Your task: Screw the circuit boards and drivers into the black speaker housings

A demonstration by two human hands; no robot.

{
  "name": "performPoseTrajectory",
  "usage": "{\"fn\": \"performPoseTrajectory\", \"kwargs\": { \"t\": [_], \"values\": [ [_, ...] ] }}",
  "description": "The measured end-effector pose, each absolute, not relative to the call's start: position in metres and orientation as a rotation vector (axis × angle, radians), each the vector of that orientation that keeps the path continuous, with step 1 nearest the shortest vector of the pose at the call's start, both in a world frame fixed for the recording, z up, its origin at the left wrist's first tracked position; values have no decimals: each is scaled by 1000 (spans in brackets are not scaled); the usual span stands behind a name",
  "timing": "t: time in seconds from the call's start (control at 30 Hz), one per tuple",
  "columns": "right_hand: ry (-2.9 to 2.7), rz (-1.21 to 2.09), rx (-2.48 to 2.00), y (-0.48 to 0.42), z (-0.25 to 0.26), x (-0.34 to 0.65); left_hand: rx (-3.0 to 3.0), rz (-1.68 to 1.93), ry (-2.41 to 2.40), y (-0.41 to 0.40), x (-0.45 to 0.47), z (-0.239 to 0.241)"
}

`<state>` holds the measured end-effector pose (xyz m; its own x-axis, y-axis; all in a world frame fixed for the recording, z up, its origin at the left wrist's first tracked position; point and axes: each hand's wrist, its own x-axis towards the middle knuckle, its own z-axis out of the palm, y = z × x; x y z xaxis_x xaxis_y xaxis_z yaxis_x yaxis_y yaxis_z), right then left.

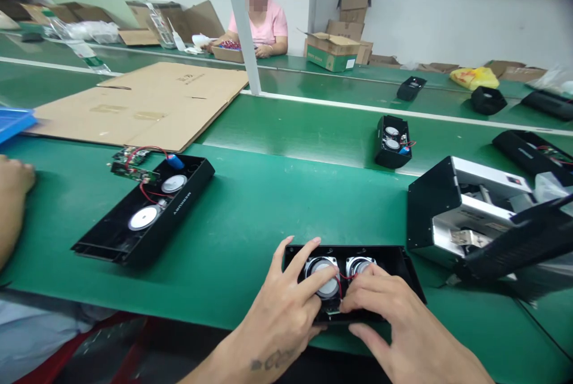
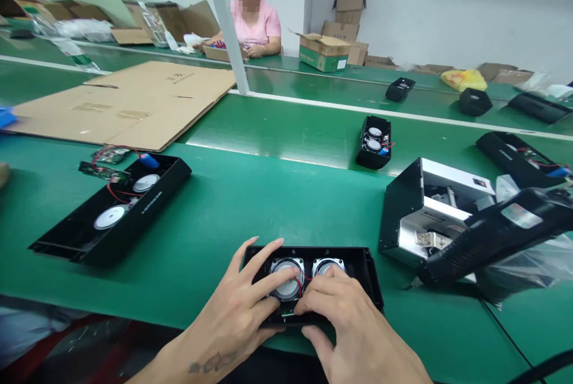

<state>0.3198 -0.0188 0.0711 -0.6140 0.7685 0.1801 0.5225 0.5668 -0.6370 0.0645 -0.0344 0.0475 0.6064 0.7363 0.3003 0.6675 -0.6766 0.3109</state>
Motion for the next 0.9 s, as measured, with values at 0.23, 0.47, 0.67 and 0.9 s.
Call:
{"fn": "performPoseTrajectory", "kwargs": {
  "t": [0.23, 0.47, 0.67, 0.9],
  "values": [
    [-2446, 590, -940, -21, 77, 309, 2657, 688, 1167, -36, 65, 43],
    [-2474, 699, -984, -16, 80, 306, 2620, 664, 1143, -34, 62, 51],
    [-2452, 848, -1067, -18, 73, 306, 2646, 687, 1151, -35, 64, 46],
    [-2581, 740, -1065, -11, 84, 297, 2496, 558, 1152, -13, 62, 54]
  ]
}}
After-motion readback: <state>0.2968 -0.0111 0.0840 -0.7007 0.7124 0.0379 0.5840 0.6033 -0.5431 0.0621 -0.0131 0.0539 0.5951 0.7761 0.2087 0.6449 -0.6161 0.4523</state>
